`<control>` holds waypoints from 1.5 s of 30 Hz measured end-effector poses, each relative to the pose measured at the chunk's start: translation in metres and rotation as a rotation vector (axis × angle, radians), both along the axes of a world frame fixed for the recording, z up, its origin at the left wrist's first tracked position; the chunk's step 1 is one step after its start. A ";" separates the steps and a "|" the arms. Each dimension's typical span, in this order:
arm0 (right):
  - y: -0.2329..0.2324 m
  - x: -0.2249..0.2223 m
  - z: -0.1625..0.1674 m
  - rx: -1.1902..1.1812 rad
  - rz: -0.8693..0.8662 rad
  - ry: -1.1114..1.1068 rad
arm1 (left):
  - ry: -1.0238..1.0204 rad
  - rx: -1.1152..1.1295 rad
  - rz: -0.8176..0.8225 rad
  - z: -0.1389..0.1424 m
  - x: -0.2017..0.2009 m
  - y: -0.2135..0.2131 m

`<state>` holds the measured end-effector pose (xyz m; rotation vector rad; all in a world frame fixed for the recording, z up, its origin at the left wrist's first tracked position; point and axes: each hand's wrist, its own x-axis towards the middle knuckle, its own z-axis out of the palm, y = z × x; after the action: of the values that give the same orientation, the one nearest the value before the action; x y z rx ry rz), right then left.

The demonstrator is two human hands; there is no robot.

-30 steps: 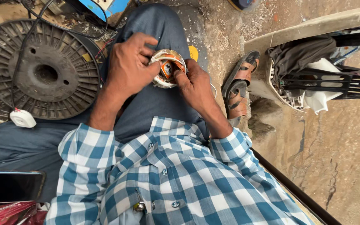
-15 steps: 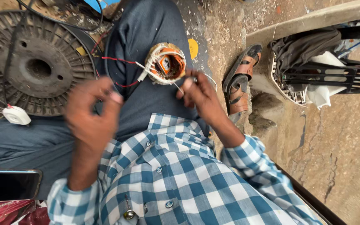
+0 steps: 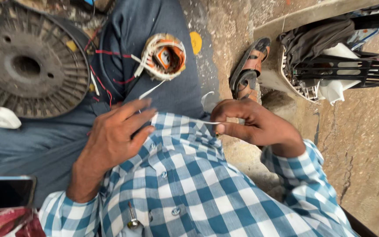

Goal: The person sits on the ground and repeatedly wraps a white insulating strip around a small cylindrical motor component held on their lap. They adjust the component and the strip with both hands throughout the clip.

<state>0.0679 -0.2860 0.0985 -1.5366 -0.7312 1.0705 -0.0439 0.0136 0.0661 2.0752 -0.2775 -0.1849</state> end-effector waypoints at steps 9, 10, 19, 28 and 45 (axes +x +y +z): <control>0.007 0.008 -0.025 0.042 0.049 0.247 | -0.055 0.156 -0.024 0.013 -0.002 0.014; 0.006 0.009 -0.028 0.033 0.005 0.320 | 0.092 0.205 0.036 0.020 -0.005 0.017; 0.035 0.013 -0.041 0.025 0.019 -0.023 | -0.047 0.185 0.132 0.015 -0.003 0.017; 0.057 -0.002 -0.056 0.137 -0.066 -0.150 | -0.035 0.132 0.067 -0.002 0.007 -0.007; 0.079 -0.014 -0.076 0.075 -0.555 -0.218 | -0.189 0.053 0.092 0.009 0.076 -0.016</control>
<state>0.0543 -0.2072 0.0223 -1.6719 -0.4383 0.4648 0.0324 -0.0027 0.0748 2.1565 -0.2933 0.0610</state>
